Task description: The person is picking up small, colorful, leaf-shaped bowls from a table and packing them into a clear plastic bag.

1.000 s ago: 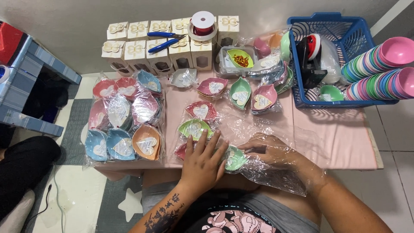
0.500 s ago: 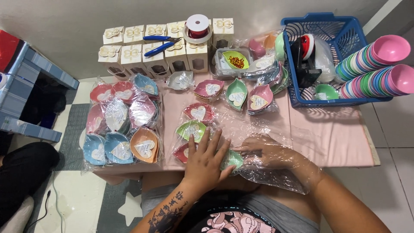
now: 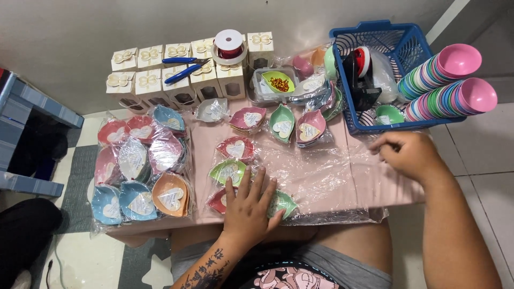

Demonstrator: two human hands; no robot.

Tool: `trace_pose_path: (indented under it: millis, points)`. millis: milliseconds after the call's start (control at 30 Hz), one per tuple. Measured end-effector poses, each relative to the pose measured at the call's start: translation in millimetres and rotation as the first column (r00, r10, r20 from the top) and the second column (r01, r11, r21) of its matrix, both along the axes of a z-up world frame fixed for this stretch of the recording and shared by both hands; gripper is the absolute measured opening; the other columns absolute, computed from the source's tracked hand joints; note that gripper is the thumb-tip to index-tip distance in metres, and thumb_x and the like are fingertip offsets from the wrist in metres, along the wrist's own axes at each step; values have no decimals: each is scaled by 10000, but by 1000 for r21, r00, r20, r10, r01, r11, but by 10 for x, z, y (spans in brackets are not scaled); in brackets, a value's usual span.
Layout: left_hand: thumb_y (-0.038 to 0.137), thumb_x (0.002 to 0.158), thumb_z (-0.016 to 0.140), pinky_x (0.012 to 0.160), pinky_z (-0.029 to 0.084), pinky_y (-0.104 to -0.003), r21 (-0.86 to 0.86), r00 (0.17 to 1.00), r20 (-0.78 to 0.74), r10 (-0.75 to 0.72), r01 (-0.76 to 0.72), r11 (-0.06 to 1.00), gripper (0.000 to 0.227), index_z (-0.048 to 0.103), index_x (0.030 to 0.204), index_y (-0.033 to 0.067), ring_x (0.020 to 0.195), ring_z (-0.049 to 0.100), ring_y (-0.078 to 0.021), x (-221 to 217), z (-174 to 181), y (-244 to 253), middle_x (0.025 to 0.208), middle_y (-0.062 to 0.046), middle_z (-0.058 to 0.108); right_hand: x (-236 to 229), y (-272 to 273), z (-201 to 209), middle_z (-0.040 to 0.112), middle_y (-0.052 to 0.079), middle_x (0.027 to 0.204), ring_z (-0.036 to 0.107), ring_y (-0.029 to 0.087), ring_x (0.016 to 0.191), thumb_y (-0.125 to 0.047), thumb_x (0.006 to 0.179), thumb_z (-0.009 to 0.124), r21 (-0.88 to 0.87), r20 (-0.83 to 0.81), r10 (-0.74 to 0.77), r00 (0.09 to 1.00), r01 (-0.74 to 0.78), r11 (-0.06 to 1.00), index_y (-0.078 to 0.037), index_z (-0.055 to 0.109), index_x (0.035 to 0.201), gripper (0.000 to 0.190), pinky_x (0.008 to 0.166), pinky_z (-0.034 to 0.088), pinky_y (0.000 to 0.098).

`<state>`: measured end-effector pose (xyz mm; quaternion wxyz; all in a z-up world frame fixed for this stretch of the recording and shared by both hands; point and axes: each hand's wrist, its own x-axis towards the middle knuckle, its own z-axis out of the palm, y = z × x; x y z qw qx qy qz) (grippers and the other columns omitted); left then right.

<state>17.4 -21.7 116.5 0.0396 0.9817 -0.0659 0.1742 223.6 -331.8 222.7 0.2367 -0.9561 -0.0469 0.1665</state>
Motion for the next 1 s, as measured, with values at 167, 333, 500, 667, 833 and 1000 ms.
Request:
trace_pose_path:
  millis: [167,333,500,667,833,1000]
  points:
    - [631,922,601,1112,233,-780,-3,1000,19,3,-3,1000,739,586,1468,132,1532,287,-479,-1,3,-2,1672,-216,358,134,164,123,797,92,1062,660,211,733,43,900,635,96,593,258,763,-386,918,-52,790,1097,268,640,521,323]
    - [627,916,607,1113,238,-779,4,1000,21,-3,3,1000,747,587,1473,129,1530,293,-484,-7,8,2,1663,-223,370,281,524,208,783,59,1048,709,217,810,13,977,700,58,704,308,640,-484,873,-53,777,1152,202,720,555,347]
    - [627,908,614,1110,233,-772,-7,1000,24,-10,10,1000,763,576,1490,134,1541,276,-475,-11,8,8,1658,-212,383,507,631,225,767,62,1008,660,226,907,-25,970,755,-116,772,410,486,-526,843,-89,800,1158,204,803,542,374]
    - [642,932,575,1125,223,-778,23,1000,22,-7,6,1000,758,570,1499,138,1548,261,-477,-1,-25,10,1670,-224,364,477,814,-4,705,-106,1183,628,145,1096,-173,839,739,-490,614,715,334,-549,677,-302,827,990,217,955,493,355]
    - [647,932,564,1118,220,-772,31,1000,10,-3,3,1000,761,561,1502,142,1546,260,-475,4,-32,11,1668,-224,365,478,825,22,755,-135,1150,649,110,1096,-189,835,743,-500,545,749,376,-571,651,-314,831,942,186,966,502,351]
    - [643,933,571,1106,239,-780,23,1000,8,-9,9,1000,754,567,1495,141,1533,277,-484,5,-34,15,1668,-225,359,448,761,184,753,-139,1081,648,123,1005,-158,802,747,-370,604,721,340,-682,631,-248,821,917,164,892,503,322]
